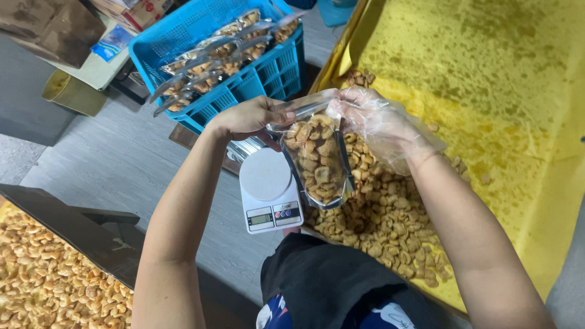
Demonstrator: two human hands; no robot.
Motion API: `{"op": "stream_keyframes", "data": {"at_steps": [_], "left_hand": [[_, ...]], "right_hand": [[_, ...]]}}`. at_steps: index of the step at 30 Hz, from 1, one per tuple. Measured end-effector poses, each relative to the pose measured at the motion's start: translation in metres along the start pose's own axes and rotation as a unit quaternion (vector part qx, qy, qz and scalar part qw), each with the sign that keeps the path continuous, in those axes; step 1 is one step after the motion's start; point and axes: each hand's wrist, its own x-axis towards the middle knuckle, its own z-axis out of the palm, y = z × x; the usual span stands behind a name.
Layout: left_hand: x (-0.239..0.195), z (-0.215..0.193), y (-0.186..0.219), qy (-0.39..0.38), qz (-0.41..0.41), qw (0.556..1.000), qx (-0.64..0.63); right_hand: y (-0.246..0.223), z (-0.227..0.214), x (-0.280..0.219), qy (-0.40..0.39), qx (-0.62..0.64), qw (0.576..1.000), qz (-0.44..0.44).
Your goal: The person places pieces of a snack food into clear plastic bags by hand, weighs each bag on a digital scale, and places the filled bags into a blue crate.
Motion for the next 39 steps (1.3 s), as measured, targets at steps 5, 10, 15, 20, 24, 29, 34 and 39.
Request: {"op": "stream_keyframes", "data": {"at_steps": [5,10,15,20,24,29,34,39], "left_hand": [[-0.003,-0.040,0.003,0.056,0.070,0.994,0.060],[-0.023,-0.082,0.023,0.118,0.054,0.991,0.043],[-0.037,-0.145,0.057,0.277,0.192,0.902,0.269],[-0.021,-0.234,0.050,0.339,0.345,0.817,0.315],[0.038,-0.287,0.015,0.375,0.368,0.785,0.327],[0.140,-0.312,-0.025,0.380,0.350,0.804,0.294],[0.247,-0.310,-0.048,0.356,0.317,0.832,0.284],[0.334,-0.292,-0.079,0.364,0.301,0.836,0.278]], "right_hand": [[-0.022,0.007,0.053,-0.002,-0.013,1.000,0.016],[-0.062,0.032,0.113,0.033,-0.130,0.990,0.039],[-0.118,0.066,0.185,0.106,-0.268,0.957,-0.030],[-0.136,0.090,0.267,0.154,-0.334,0.920,-0.136],[-0.100,0.086,0.340,0.161,-0.320,0.926,-0.122],[-0.028,0.040,0.389,0.173,-0.325,0.924,-0.104],[0.051,-0.029,0.419,0.227,-0.395,0.889,-0.052],[0.133,-0.088,0.433,0.220,-0.433,0.873,-0.045]]}}
